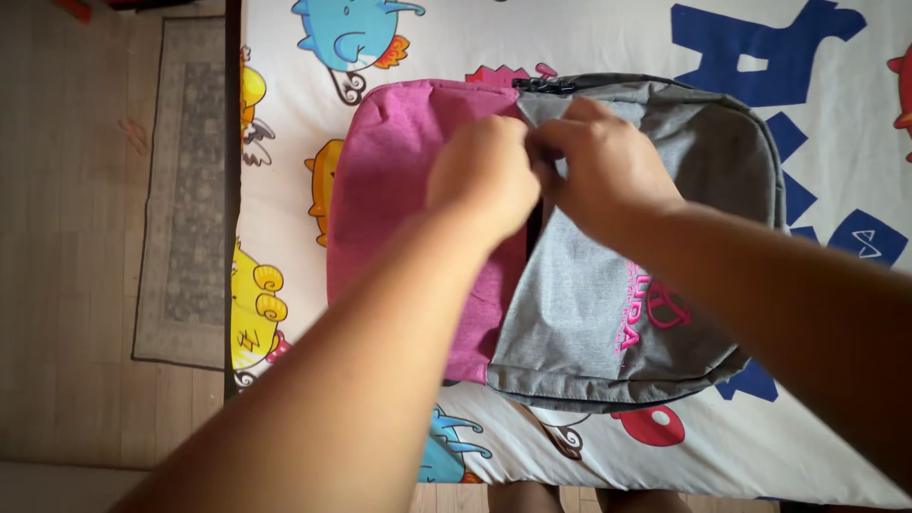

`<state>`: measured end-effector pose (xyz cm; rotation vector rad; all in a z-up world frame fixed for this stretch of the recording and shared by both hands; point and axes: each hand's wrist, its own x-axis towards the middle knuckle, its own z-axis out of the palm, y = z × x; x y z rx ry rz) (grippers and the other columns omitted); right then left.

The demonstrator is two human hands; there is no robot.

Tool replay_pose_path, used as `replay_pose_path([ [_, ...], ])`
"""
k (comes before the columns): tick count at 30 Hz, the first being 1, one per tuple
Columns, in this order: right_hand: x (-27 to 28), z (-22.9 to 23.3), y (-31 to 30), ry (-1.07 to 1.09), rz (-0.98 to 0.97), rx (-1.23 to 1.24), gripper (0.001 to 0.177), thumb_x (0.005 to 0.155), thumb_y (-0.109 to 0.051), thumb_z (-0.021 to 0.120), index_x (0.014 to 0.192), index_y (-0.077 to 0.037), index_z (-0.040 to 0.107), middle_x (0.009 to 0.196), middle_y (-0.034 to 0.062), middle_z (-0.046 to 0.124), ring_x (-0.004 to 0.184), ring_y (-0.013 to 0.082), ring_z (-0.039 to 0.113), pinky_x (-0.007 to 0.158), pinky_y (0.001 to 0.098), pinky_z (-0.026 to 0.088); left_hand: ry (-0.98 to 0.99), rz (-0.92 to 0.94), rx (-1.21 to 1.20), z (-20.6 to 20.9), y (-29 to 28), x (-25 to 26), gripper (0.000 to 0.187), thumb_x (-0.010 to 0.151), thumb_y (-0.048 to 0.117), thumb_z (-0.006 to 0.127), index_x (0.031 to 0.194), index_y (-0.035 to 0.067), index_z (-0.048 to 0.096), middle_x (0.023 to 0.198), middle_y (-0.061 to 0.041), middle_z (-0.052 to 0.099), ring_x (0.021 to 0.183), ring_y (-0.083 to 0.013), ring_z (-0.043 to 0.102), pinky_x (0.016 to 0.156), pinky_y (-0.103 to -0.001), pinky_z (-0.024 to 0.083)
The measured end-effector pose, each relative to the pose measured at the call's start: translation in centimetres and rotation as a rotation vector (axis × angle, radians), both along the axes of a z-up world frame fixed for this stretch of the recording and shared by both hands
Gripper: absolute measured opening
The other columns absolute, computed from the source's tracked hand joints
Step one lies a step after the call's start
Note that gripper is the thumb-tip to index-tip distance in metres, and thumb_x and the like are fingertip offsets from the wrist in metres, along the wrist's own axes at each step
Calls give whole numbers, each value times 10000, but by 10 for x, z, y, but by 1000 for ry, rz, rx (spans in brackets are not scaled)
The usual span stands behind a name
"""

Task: The person opens a pink and gray backpack on a bed and places items into it, including a wallet, a small box, and a laptop, then zips the compartments. They then reopen the backpack and take the items out, laying them on the bed alongside chargers, cables, a notebook, and other belongings.

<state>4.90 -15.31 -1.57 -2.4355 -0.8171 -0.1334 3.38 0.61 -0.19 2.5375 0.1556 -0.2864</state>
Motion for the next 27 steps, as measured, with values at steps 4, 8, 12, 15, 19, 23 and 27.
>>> replay_pose_path([
  [4, 12, 6, 2, 155, -67, -156, 170, 844, -229, 792, 979, -127, 779, 983, 122, 673, 885, 356, 687, 775, 467, 551, 130, -45, -71, -5, 17, 14, 288, 976, 265, 540, 1155, 179, 748, 1265, -119, 718, 1186, -280, 664, 1074, -470, 474],
  [8, 7, 3, 7, 97, -108, -259, 161, 820, -264, 769, 892, -120, 776, 976, 121, 675, 869, 373, 682, 709, 492, 538, 197, -171, 125, -14, 22, 4, 624, 854, 156, 536, 1441, 365, 528, 1622, -1, 317, 1473, -296, 211, 1184, -607, 119],
  [12, 18, -12, 21, 7, 10, -554, 124, 864, -187, 691, 827, -97, 768, 1014, 107, 689, 928, 336, 712, 721, 454, 576, 406, -217, 280, -21, 16, 11, 603, 983, 192, 489, 1507, 483, 421, 1725, -14, -82, 1584, -348, -82, 1233, -673, -8],
  [15, 31, -22, 44, 59, 12, -728, 138, 873, -130, 674, 951, -51, 756, 1043, 144, 720, 950, 338, 727, 711, 456, 591, 419, -213, 338, -26, 12, 27, 651, 978, 159, 498, 1537, 466, 365, 1710, -54, -151, 1570, -380, -83, 1193, -726, 15],
  [19, 27, -10, 50, 284, -47, -779, 173, 829, -138, 697, 964, -57, 767, 1112, 157, 723, 986, 341, 729, 759, 456, 600, 509, -202, 327, -31, 5, 45, 677, 965, 185, 542, 1530, 500, 347, 1698, -48, -194, 1567, -380, -131, 1177, -759, 25],
  [23, -1, 18, 43, 525, -149, -692, 261, 882, -303, 702, 980, -70, 766, 1079, 166, 728, 989, 365, 713, 811, 473, 582, 519, -215, 306, -33, 9, 41, 610, 955, 393, 602, 1522, 485, 395, 1701, -81, -211, 1572, -393, -165, 1176, -771, 28],
  [27, -26, 28, 40, 712, -204, -674, 322, 935, -381, 681, 1019, -80, 759, 1114, 156, 731, 1018, 357, 713, 866, 471, 573, 476, -192, 289, -28, 9, 39, 768, 823, 572, 698, 1521, 455, 399, 1698, -67, -203, 1570, -371, -175, 1166, -775, 25],
])
